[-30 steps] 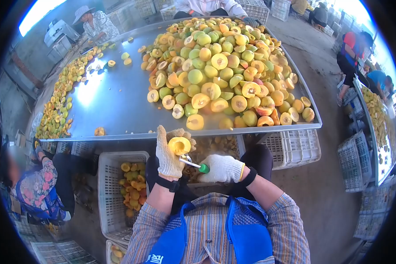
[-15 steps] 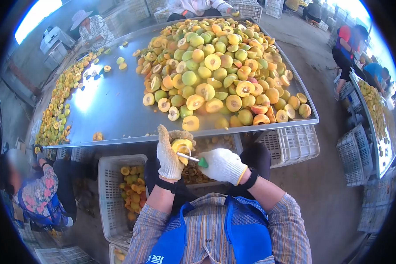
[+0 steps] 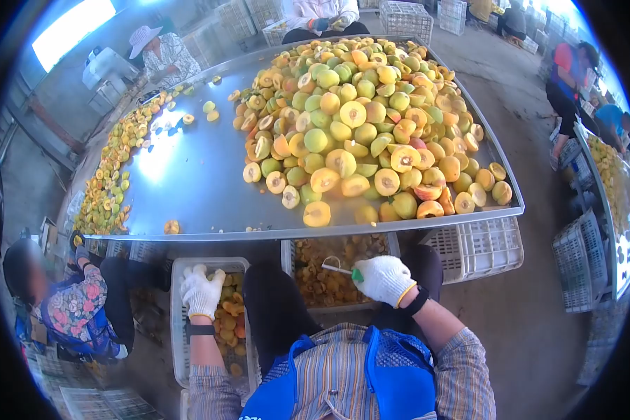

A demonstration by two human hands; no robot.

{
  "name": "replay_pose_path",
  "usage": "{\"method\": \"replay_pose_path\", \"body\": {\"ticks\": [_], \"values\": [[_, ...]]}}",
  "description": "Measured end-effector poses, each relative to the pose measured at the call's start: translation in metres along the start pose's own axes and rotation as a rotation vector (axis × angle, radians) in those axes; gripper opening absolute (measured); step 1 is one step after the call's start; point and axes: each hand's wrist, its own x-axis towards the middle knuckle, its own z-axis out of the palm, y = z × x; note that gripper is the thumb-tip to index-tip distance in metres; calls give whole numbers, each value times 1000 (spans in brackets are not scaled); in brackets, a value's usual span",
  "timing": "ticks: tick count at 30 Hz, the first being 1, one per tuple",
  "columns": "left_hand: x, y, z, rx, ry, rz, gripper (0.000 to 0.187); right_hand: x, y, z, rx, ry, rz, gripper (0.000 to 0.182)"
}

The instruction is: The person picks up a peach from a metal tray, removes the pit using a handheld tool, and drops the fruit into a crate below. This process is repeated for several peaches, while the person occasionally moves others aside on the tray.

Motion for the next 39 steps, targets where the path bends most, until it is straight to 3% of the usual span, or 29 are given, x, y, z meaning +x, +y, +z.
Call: {"method": "replay_pose_path", "body": {"ticks": [1,4,6,9,11,12,14,15,17,19,21,22,23,25,27,29,34,39], "values": [[5,5,2,26,160,74,30,2,-2,1,0,-25,-1,25],[47,69,13,-347,255,346,35,5,-11,3,40,17,-30,26],[76,118,37,-339,157,507,41,2,-16,1,62,12,-22,24],[113,170,64,-266,-267,440,47,-9,-18,-2,115,26,21,26],[120,187,72,-203,-253,474,49,-14,-16,-5,154,31,58,28],[124,190,69,-210,-259,487,49,-16,-15,-6,173,19,76,31],[128,191,60,-88,-497,452,54,-17,-19,-10,202,13,98,34],[128,188,61,-91,-504,459,54,-16,-24,-16,203,11,108,34],[131,179,61,-216,-702,444,52,-8,-38,-29,172,42,116,35],[118,164,58,-353,-619,467,44,-2,-47,-33,226,101,75,37],[99,152,49,-1647,-805,24,40,5,-64,-45,275,123,96,39],[86,148,36,-1928,-822,-101,40,7,-71,-47,284,121,95,40],[74,142,34,-2075,-831,-101,44,8,-80,-49,279,120,86,40],[50,136,11,-2208,-837,-158,51,8,-96,-51,296,159,100,40],[27,135,-2,-2247,-805,-124,45,8,-104,-45,287,180,72,41],[8,135,-17,-2497,-968,-333,38,8,-109,-42,284,178,82,45],[-27,125,-2,-2395,-846,-286,42,0,-107,-32,227,228,-1,35],[-44,131,-19,-2351,-878,-215,43,-15,-101,-35,237,217,9,35]]}}
